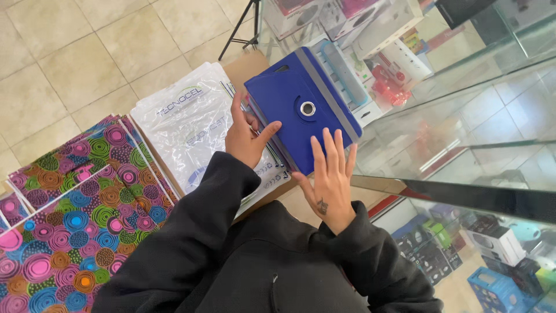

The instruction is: The person unboxes various colored tablet cases from plastic bags on a store counter, displaying each case by hand.

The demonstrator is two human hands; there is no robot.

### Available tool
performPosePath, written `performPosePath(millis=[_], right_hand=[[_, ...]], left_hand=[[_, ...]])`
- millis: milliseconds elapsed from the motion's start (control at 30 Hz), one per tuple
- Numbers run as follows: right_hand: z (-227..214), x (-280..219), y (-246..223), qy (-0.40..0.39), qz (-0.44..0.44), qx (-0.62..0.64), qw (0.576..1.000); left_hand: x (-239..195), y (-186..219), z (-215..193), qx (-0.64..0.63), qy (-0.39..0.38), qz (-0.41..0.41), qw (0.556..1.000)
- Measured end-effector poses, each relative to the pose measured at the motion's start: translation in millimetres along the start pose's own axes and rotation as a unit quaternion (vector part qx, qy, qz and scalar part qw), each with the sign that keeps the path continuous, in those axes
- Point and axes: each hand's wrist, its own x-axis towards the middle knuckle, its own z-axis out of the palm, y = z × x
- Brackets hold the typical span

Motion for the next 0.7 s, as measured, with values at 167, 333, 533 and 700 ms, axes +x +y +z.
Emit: performPosePath(millis=[167, 333, 533, 700], right_hand=[[2, 11, -53, 0.056, -0.08, 0.083, 0.992], [21, 19, -135, -0.116, -0.218, 0.309, 0.918], [66, -7, -226, -0.316, -0.269, 0.464, 0.783], [116, -39, -303, -0.416, -0.18, 0.519, 0.725]], left_hand=[[-39, -5, -65, -0.094, 0.068, 0.043, 0.992], [-104, -89, -164, 0.007, -0.024, -0.032, 0.999], [-181, -274, -304, 0.104, 0.062, -0.182, 0.976], [-201, -396, -405, 0.353, 0.11, -0.243, 0.897]])
